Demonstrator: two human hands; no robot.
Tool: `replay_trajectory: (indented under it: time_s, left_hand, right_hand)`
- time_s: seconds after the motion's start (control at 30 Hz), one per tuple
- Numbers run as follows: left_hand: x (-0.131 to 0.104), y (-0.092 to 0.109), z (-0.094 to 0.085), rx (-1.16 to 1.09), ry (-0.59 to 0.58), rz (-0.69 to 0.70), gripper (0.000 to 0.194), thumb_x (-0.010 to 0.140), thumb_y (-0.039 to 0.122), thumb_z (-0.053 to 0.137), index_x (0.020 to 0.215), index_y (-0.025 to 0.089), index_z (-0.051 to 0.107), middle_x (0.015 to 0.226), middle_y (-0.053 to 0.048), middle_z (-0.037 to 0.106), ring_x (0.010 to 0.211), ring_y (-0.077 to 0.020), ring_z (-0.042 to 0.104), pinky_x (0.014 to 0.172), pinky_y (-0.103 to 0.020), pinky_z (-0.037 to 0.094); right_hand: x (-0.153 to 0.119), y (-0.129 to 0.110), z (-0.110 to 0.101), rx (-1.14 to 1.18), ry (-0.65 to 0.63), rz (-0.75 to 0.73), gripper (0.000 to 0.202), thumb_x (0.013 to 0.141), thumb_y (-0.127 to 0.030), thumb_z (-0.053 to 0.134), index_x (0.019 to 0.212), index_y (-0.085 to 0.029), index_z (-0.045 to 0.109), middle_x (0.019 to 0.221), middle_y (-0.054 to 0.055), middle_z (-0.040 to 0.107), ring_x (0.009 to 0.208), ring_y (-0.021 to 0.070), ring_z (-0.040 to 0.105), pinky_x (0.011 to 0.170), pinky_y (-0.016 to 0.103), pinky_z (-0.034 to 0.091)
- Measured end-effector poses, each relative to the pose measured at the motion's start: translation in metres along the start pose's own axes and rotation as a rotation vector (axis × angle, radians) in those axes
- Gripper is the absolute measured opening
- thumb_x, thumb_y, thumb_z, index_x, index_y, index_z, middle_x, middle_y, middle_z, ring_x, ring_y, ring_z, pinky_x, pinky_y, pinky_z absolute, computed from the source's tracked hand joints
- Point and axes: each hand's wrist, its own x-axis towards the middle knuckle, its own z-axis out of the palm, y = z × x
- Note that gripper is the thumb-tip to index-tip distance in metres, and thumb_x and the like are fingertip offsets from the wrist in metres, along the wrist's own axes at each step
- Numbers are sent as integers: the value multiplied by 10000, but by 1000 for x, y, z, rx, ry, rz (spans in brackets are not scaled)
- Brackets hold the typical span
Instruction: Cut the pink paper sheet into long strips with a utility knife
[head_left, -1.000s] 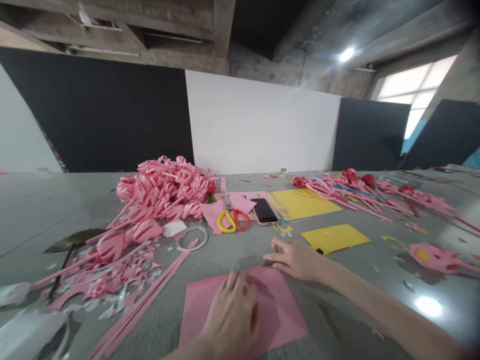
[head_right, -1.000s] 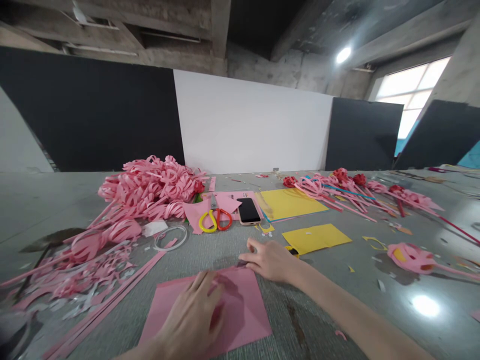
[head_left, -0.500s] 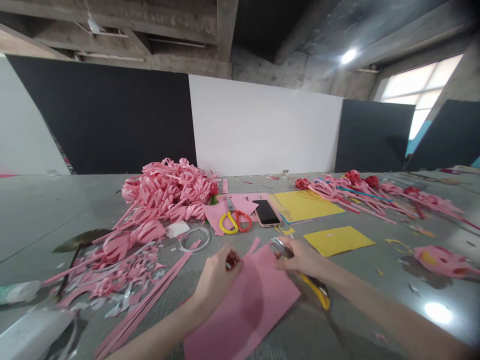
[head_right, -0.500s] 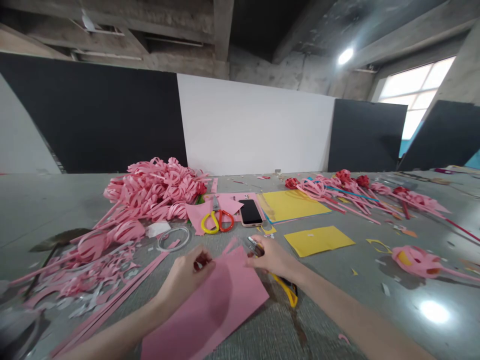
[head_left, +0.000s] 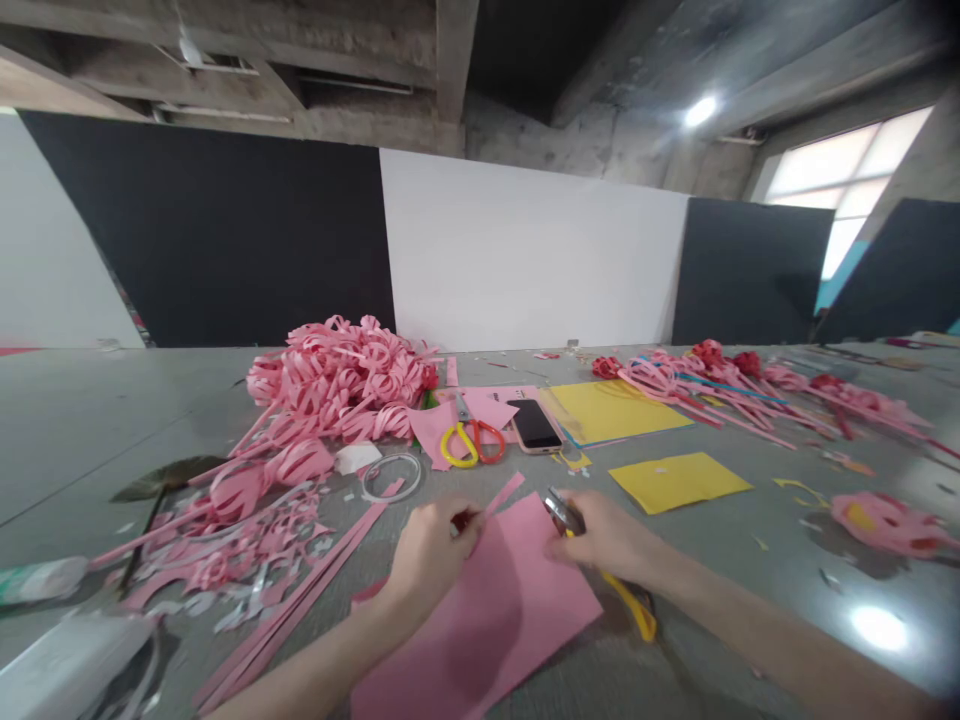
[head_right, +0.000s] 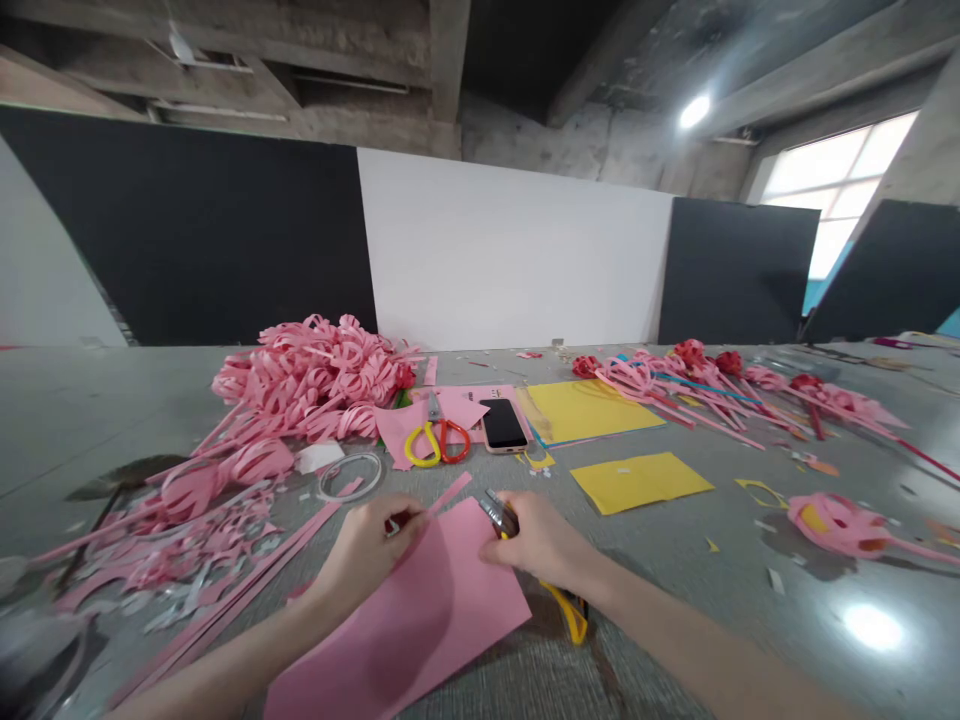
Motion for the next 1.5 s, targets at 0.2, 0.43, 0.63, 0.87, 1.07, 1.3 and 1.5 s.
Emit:
replay_trajectory:
  time_s: [0.2,0.43,0.63,0.87,1.07,1.3,1.5]
  left_hand:
    - [2,-3,2,51,-13,-12,194,759,183,455,593,185,554,545,36,538,523,-116,493,518,-203,345]
    - [-8,5,3,220,67,129,148,795,193,431,888,180,545,879,-40,543,762,-178,528,651,-278,400]
    - [-31,21,15,708,-80,473,222,765,88,426,937,156,548,885,-69,544,812,-222,517,677,-340,446]
    - [-44,21,30,780,-229,355,241,798,140,419,940,106,611,1030,-136,572,977,-269,495,809,-384,424]
    - [-41,22,26,708,-276,296,346,807,182,405,1115,74,521,1178,-173,495,1101,-285,422,861,-386,400]
    - [-46,29,26,612,-313,330,304,816,249,423,1048,111,563,1137,-141,529,1069,-278,452,849,-383,416]
    - [-52,22,34,646,-211,393,299,830,241,405,1050,110,559,1142,-150,525,1072,-280,450,839,-390,424]
  right_hand:
    - [-7,-8,4,-54,-13,-30,176,612,-226,574,631,-177,406,544,-76,362,502,64,329,436,172,220]
    - [-1,-2,3,-54,13,28,162,589,-195,559,606,-180,399,520,-76,354,477,63,328,416,176,204]
    - [10,14,-2,-126,12,161,174,538,-172,576,585,-184,409,484,-74,385,462,80,384,406,184,213]
    - [14,25,-3,-199,-53,217,154,527,-196,590,605,-183,458,516,-51,493,499,109,470,419,185,245]
    - [14,31,-3,-337,81,94,229,651,-381,567,738,-183,491,680,0,565,610,144,515,475,207,289]
    - [19,38,5,-639,411,-208,204,875,-297,306,897,-167,461,841,65,550,641,150,531,500,233,306]
    - [17,37,11,-874,293,-566,205,880,-245,327,845,-183,519,889,49,504,587,101,492,524,226,312]
